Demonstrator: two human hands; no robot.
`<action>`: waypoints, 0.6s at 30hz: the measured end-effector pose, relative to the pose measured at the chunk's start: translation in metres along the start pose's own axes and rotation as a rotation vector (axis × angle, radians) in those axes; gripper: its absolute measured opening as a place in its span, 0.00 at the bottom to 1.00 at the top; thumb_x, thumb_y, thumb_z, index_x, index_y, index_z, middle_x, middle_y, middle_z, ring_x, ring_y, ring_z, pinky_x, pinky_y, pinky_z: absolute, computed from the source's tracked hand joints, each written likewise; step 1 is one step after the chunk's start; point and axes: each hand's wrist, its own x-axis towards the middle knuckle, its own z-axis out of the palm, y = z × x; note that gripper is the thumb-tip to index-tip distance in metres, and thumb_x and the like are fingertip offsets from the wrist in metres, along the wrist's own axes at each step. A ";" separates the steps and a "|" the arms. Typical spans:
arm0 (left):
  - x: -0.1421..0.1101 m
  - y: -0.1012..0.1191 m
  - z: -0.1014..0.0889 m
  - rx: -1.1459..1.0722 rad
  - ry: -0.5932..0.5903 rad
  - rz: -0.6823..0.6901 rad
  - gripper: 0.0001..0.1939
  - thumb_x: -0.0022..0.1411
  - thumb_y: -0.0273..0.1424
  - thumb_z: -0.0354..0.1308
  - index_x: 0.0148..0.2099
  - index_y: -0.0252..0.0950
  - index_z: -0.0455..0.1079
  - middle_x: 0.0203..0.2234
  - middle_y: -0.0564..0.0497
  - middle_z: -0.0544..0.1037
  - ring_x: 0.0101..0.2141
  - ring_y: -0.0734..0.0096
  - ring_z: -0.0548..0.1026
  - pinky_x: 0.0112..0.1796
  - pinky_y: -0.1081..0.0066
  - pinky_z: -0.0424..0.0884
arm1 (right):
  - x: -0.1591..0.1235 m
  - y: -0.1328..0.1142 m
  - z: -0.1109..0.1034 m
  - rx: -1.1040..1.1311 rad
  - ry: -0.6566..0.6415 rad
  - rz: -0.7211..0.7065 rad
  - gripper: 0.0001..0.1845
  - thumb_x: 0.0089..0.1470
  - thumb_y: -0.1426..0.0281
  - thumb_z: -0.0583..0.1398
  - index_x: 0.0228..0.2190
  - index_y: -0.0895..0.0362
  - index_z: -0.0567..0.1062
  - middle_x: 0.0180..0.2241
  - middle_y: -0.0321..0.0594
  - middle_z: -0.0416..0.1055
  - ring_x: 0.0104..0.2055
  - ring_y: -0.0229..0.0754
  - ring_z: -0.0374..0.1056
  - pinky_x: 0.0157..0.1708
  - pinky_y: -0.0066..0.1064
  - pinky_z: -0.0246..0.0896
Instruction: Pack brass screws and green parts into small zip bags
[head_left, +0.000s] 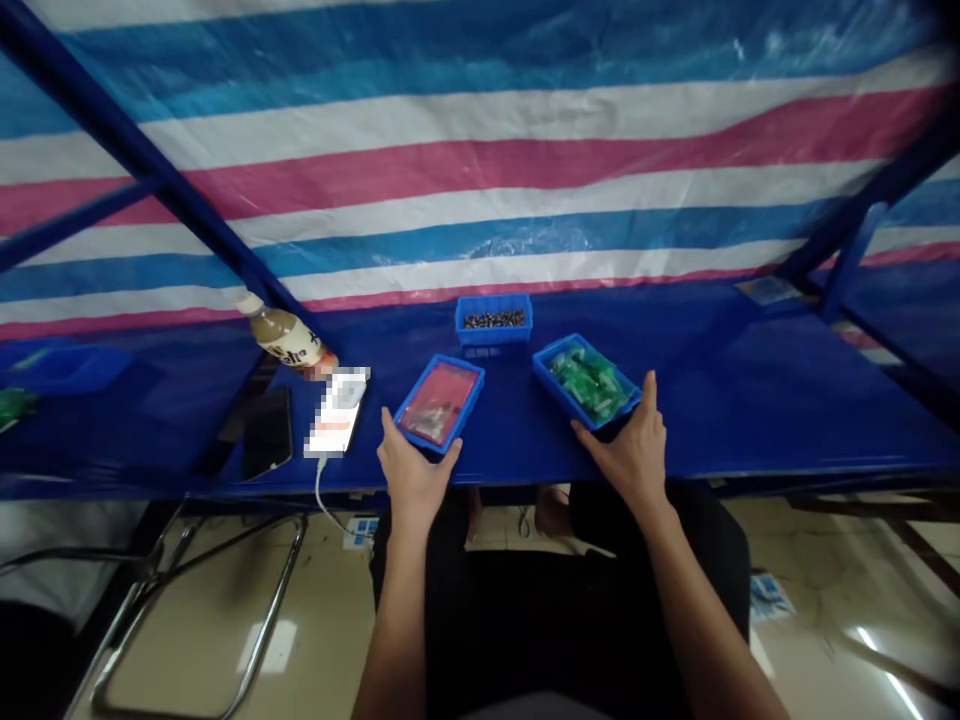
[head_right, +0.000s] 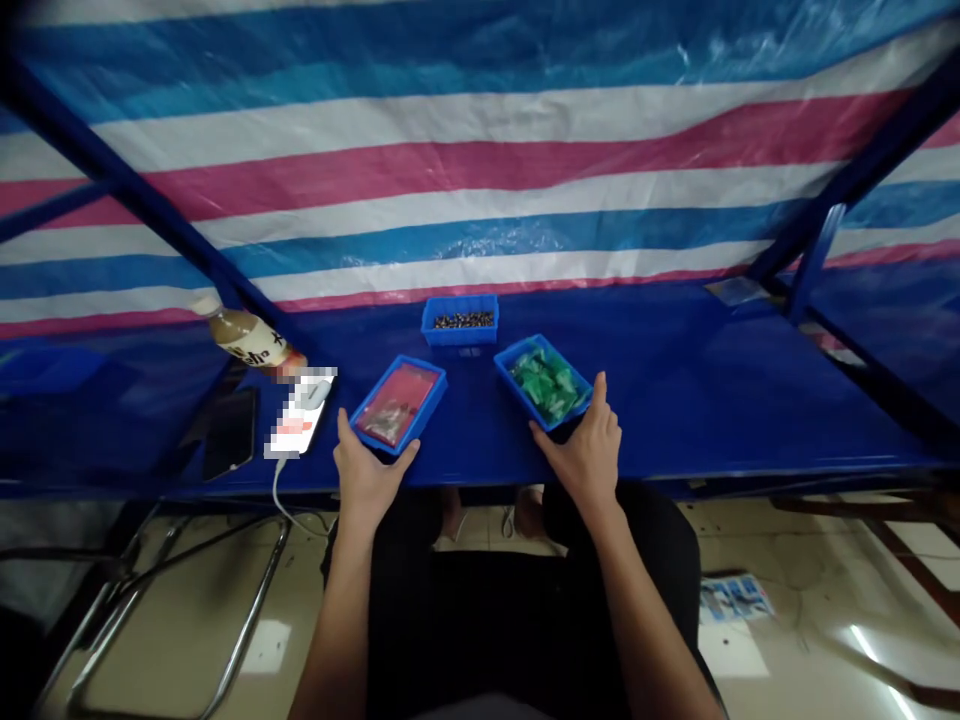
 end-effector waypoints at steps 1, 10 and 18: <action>-0.001 0.000 0.000 -0.003 0.002 -0.008 0.61 0.49 0.47 0.67 0.71 0.29 0.34 0.59 0.30 0.59 0.58 0.39 0.59 0.56 0.44 0.60 | -0.003 -0.002 0.000 -0.005 0.008 0.023 0.62 0.47 0.47 0.62 0.67 0.63 0.34 0.63 0.61 0.53 0.55 0.64 0.59 0.51 0.52 0.56; 0.003 -0.016 -0.006 -0.225 -0.054 -0.110 0.57 0.43 0.45 0.71 0.67 0.36 0.44 0.54 0.36 0.61 0.55 0.47 0.64 0.51 0.50 0.67 | -0.003 -0.007 -0.001 0.065 -0.002 0.209 0.72 0.39 0.43 0.65 0.67 0.64 0.32 0.58 0.62 0.60 0.57 0.64 0.60 0.53 0.53 0.52; 0.001 -0.007 -0.015 -0.275 -0.004 -0.085 0.46 0.43 0.41 0.71 0.60 0.37 0.53 0.49 0.44 0.65 0.45 0.59 0.71 0.45 0.57 0.72 | -0.003 -0.002 -0.001 0.164 0.067 0.204 0.55 0.36 0.47 0.67 0.59 0.60 0.57 0.53 0.56 0.65 0.55 0.63 0.61 0.53 0.53 0.54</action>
